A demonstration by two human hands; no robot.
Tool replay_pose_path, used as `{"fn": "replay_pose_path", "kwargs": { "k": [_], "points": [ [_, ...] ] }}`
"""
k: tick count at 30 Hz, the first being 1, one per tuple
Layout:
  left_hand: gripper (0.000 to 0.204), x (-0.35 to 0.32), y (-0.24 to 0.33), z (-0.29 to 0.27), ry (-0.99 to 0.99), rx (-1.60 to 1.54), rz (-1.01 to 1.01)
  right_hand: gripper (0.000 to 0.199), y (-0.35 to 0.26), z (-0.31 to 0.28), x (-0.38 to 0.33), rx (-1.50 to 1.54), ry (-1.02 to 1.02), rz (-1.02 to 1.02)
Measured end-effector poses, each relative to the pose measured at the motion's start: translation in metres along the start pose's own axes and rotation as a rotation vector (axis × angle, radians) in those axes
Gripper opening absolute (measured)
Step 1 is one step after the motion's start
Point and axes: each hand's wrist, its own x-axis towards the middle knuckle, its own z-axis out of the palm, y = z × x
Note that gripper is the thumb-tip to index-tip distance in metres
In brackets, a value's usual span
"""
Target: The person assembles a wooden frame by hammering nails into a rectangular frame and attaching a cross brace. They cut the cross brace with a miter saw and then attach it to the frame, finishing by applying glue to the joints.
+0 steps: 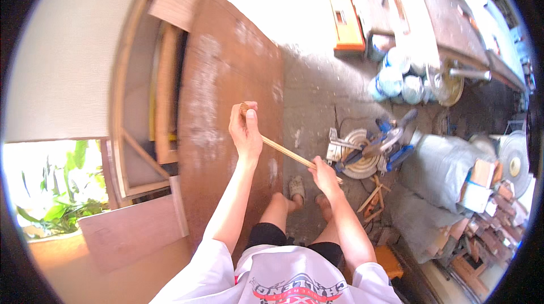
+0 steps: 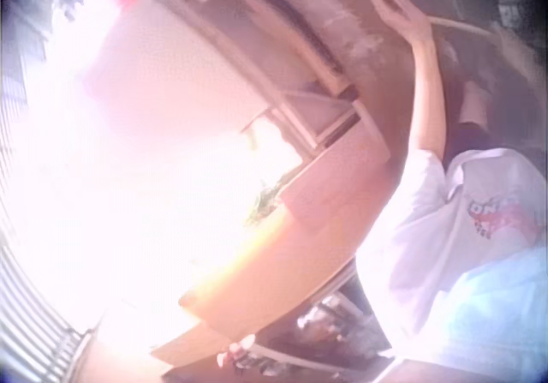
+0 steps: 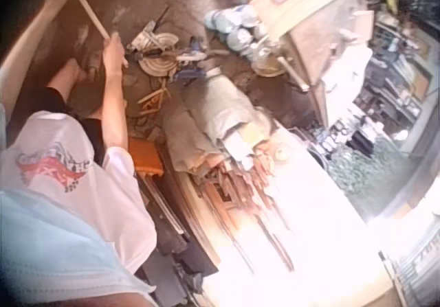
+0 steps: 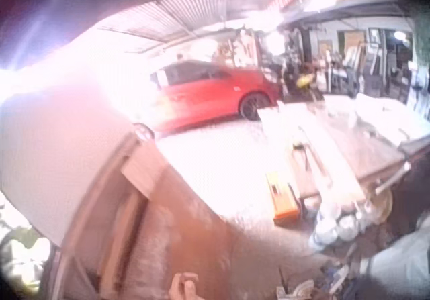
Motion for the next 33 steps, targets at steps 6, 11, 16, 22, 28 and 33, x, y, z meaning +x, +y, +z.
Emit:
{"fn": "replay_pose_path", "kwargs": {
  "k": [6,11,16,22,28,33],
  "points": [
    [0.028,0.082,0.114,-0.095,-0.026,-0.010,-0.110,0.025,-0.125,-0.132,-0.019,-0.175,0.128,-0.056],
    [0.031,0.114,0.150,-0.095,-0.102,-0.192,-0.196,0.023,-0.164,-0.195,-0.043,-0.337,0.177,0.032],
    [0.026,0.159,0.121,-0.064,-0.134,-0.286,-0.294,0.023,-0.173,-0.220,-0.022,-0.408,0.239,0.070],
    [0.029,0.265,0.057,-0.008,-0.178,-0.347,-0.570,0.025,-0.159,-0.262,0.094,-0.467,0.142,0.167],
    [0.025,0.404,0.008,0.040,0.004,-0.351,-0.501,0.030,-0.184,-0.345,0.268,-0.475,0.011,0.018],
    [0.016,0.514,-0.022,0.080,0.223,-0.269,-0.409,0.026,-0.224,-0.406,0.398,-0.513,-0.074,-0.049]
  ]
}}
